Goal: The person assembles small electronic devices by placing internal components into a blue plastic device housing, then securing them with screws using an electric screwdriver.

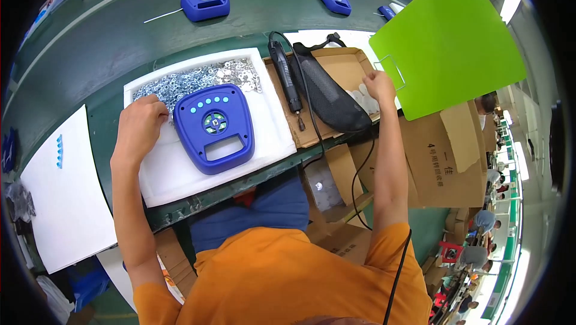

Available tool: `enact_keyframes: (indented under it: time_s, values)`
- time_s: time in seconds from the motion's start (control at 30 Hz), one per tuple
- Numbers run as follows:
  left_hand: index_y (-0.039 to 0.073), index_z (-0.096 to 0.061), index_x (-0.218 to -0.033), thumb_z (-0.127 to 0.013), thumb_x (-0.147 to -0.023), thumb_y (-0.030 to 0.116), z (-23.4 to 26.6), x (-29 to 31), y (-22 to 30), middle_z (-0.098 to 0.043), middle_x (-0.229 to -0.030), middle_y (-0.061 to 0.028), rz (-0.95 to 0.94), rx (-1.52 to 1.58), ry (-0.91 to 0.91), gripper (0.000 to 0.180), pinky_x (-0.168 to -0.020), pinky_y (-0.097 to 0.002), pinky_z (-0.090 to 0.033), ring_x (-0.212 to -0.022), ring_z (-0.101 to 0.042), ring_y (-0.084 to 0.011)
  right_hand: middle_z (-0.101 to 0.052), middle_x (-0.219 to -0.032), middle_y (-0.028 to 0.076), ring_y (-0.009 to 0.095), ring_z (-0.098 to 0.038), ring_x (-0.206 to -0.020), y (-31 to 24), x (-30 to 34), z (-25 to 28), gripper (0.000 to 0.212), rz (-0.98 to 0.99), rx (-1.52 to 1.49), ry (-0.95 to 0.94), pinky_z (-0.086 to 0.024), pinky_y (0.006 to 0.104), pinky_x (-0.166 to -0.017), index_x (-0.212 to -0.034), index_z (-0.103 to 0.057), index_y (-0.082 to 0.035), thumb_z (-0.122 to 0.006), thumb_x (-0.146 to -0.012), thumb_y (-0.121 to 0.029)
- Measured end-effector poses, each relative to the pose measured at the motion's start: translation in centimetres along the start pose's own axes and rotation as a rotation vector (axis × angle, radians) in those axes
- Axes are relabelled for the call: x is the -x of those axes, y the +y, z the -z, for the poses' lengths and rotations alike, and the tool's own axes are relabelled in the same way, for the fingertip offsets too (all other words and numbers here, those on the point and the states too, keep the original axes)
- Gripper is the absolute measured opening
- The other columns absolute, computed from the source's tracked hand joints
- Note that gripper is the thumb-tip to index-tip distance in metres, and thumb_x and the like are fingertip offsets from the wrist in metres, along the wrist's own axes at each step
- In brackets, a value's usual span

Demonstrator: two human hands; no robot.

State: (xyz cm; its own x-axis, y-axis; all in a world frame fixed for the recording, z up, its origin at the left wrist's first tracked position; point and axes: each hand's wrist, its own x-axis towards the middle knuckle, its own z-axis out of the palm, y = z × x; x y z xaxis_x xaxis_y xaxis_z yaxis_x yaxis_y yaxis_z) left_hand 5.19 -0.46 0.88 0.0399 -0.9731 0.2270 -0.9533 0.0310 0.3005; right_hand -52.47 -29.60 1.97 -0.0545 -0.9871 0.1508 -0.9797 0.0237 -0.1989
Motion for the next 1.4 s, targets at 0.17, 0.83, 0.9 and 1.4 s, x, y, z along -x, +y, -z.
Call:
enact_keyframes:
  time_s: [0.17, 0.83, 0.9, 1.4]
  values:
    - [0.002, -0.079, -0.096, -0.079, -0.094, 0.003, 0.3, 0.4, -0.2, -0.075, -0.100, -0.0123, -0.084, 0.009, 0.079, 0.003, -0.092, -0.0469, -0.056, -0.100, -0.071, -0.0371, -0.086, -0.119, 0.021, 0.039, -0.083, -0.114, -0.5, 2.4, -1.2, 0.040, -0.035, 0.267, -0.117, -0.063, 0.0495, -0.103, -0.121, -0.091, -0.013, -0.084, -0.093, -0.041]
    - [-0.001, -0.078, -0.104, -0.081, -0.097, -0.003, 0.0, -0.2, 3.6, -0.079, -0.100, -0.0121, -0.160, 0.589, 0.245, 0.008, -0.085, -0.0402, -0.058, -0.096, -0.076, -0.0288, -0.080, -0.090, 0.004, 0.010, -0.069, -0.079, -26.1, 20.3, -0.7, 0.016, 0.670, -0.939, -0.405, -0.053, 0.0290, -0.071, -0.104, -0.080, -0.001, -0.084, -0.104, -0.016]
    - [0.000, -0.079, -0.105, -0.082, -0.097, -0.002, 0.0, 0.0, 3.6, -0.079, -0.100, -0.0118, -0.135, 0.599, 0.247, 0.009, -0.086, -0.0404, -0.059, -0.096, -0.076, -0.0287, -0.078, -0.089, 0.007, 0.017, -0.069, -0.078, -27.9, 21.0, -1.8, 0.018, 0.675, -0.861, -0.380, -0.055, 0.0348, -0.072, -0.102, -0.082, -0.002, -0.086, -0.099, -0.019]
    - [0.006, -0.079, -0.106, -0.080, -0.100, 0.006, -1.1, -0.3, 4.2, -0.076, -0.102, -0.0109, -0.238, 0.511, 0.236, 0.006, -0.081, -0.0434, -0.061, -0.095, -0.077, -0.0332, -0.080, -0.095, 0.010, 0.018, -0.068, -0.074, -24.8, 15.6, -3.3, 0.016, 0.498, -0.917, -0.099, -0.056, 0.0344, -0.070, -0.112, -0.083, 0.000, -0.080, -0.103, -0.013]
